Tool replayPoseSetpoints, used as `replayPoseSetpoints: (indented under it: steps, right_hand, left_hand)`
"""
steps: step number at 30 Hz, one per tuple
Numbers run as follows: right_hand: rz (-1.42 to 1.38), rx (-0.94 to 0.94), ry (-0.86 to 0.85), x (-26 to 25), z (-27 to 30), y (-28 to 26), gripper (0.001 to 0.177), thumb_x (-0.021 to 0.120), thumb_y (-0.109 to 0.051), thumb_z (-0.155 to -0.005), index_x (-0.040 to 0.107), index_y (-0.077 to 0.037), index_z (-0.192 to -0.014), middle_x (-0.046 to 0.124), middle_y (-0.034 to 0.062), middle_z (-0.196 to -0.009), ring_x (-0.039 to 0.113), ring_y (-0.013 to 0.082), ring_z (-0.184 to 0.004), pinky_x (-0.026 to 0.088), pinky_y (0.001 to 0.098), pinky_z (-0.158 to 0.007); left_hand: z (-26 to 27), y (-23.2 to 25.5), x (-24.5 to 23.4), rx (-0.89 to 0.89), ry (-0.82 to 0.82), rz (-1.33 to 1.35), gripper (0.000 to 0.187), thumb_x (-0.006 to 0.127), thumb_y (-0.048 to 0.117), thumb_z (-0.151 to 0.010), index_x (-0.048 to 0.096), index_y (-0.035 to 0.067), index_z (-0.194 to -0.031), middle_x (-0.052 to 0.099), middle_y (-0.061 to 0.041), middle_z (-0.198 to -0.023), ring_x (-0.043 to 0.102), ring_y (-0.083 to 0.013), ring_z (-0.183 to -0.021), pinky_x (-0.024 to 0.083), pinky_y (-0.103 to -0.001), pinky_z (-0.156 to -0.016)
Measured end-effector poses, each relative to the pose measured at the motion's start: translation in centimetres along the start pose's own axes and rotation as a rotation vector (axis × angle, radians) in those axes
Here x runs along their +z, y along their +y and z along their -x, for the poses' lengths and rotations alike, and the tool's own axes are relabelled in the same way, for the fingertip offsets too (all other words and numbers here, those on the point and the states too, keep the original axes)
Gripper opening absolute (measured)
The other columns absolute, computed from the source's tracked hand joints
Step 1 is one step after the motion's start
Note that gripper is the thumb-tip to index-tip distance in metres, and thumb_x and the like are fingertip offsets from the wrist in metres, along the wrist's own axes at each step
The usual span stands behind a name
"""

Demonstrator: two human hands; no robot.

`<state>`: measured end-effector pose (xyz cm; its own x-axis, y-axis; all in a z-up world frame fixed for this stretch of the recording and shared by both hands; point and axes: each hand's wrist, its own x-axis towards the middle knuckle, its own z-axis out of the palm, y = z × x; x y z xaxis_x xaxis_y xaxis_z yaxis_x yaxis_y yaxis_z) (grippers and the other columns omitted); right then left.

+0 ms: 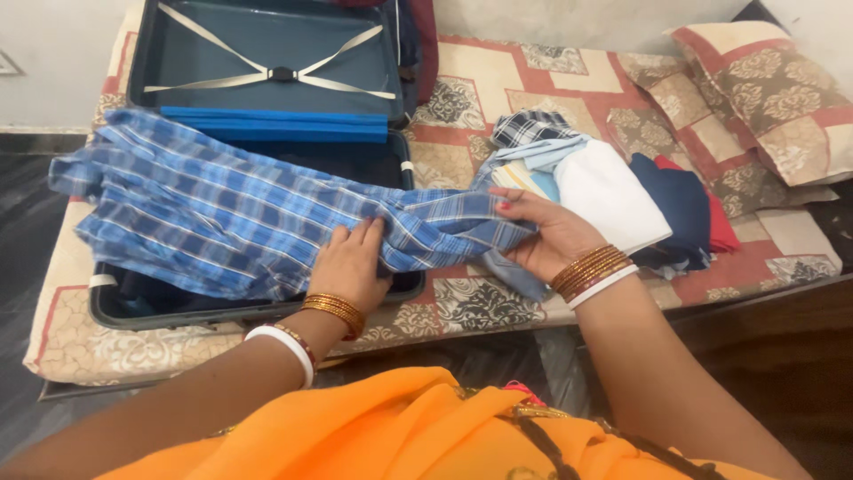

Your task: The person folds several garments by hand and places them into an open suitcase. Items handled include a blue plaid shirt, light blue jeans, a white shirt, a black shirt, and a white pair of pants. The person smooths and folds each item before stacking them inside the suitcase.

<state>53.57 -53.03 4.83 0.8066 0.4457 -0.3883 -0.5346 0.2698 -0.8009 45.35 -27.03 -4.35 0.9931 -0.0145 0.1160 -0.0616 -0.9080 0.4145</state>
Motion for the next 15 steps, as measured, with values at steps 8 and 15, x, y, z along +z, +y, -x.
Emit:
replayPoseSetpoints:
  steps: [8,15]
  right_hand:
    - [-0.058,-0.112,0.061,-3.6,4.0,-2.6,0.028,0.065,-0.004,-0.091,0.066,0.002,-0.119,0.072,0.0089,-0.106,0.071,0.0201,-0.097,0.059,0.0371,-0.089]
    - [-0.095,-0.200,0.131,-4.6,6.2,-3.4,0.026,0.063,-0.006,-0.093,0.065,0.005,-0.116,0.072,0.0122,-0.106,0.072,0.0233,-0.099,0.060,0.0409,-0.094]
  left_hand:
    - [-1.0,5.3,2.6,0.117,-0.041,0.112,0.052,0.069,0.010,-0.080,0.061,0.010,-0.132,0.068,-0.014,-0.123,0.061,-0.0319,-0.118,0.050,-0.044,-0.100]
    - [-0.3,10.0,3.7,0.130,-0.240,0.222,0.042,0.070,0.023,-0.083,0.063,0.007,-0.121,0.071,-0.019,-0.114,0.066,-0.0376,-0.109,0.052,-0.048,-0.095]
